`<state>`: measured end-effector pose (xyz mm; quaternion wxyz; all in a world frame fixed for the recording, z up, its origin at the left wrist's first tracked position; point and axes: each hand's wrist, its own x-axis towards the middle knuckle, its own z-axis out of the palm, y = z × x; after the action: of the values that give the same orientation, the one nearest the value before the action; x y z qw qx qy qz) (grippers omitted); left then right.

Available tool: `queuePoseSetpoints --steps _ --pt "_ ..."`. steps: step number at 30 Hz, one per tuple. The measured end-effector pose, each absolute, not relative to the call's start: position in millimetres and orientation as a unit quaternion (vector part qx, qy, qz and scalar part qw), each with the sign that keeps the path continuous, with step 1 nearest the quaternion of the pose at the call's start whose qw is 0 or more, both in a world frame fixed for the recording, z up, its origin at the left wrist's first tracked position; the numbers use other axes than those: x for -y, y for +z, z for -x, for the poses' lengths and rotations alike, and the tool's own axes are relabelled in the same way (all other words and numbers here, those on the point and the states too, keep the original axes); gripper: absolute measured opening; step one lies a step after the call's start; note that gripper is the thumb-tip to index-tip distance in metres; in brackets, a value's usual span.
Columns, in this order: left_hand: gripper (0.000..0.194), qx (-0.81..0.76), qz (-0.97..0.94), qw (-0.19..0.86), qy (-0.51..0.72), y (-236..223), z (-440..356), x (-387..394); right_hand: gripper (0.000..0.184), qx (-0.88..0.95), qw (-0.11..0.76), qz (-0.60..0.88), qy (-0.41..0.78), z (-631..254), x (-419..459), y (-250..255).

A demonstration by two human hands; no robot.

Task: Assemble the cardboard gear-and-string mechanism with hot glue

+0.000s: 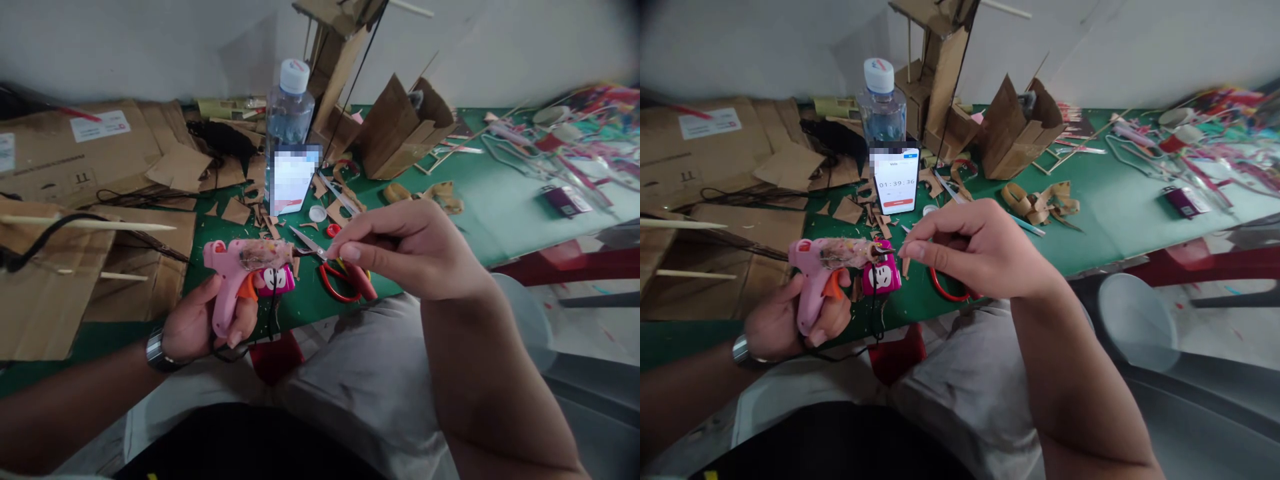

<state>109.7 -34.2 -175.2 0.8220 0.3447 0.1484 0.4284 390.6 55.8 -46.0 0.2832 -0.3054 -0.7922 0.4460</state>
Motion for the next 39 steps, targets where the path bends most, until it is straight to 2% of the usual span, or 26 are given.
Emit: queuePoseSetpoints --steps 9,15,18,21,25,28,31,34,37,39 --pt "0.06 -0.211 -0.388 0.801 0.404 -179.5 -107.4 34.8 0.018 0.761 0.416 0.359 0.344 -388.9 -50.2 -55.5" --pt "0.061 -0.224 -0.391 0.789 0.417 -177.0 -108.9 34.8 0.008 0.794 0.423 0.375 0.225 -388.3 -59.5 -61.5" --pt "0.062 -0.223 -0.386 0.787 0.426 -174.5 -111.1 35.1 0.004 0.806 0.38 0.422 0.165 -400.9 -78.6 -71.9" --pt "0.061 -0.227 -0.391 0.782 0.429 -171.8 -113.0 34.6 0.002 0.786 0.272 0.534 0.153 -419.2 -104.8 -87.6" --pt "0.064 -0.227 -0.406 0.778 0.423 -171.4 -113.3 33.9 0.017 0.76 0.121 0.627 0.122 -439.5 -134.6 -106.9" --pt "0.063 -0.216 -0.406 0.775 0.434 -174.5 -112.4 33.5 0.019 0.781 0.082 0.61 0.105 -450.7 -145.1 -113.4" --pt "0.061 -0.209 -0.4 0.772 0.447 -176.9 -111.9 32.7 0.014 0.802 0.134 0.577 0.078 -462.5 -147.9 -112.6" --pt "0.059 -0.227 -0.386 0.775 0.447 -175.9 -112.2 31.3 0.003 0.773 0.293 0.562 0.033 -474.3 -148.1 -107.1" --pt "0.058 -0.236 -0.375 0.777 0.447 -173.9 -112.9 30.0 0.013 0.698 0.438 0.567 -0.014 -484.4 -146.5 -98.3" --pt "0.058 -0.235 -0.375 0.775 0.45 -173.6 -113.7 29.5 0.016 0.634 0.481 0.604 -0.037 -493.4 -145.8 -92.8"
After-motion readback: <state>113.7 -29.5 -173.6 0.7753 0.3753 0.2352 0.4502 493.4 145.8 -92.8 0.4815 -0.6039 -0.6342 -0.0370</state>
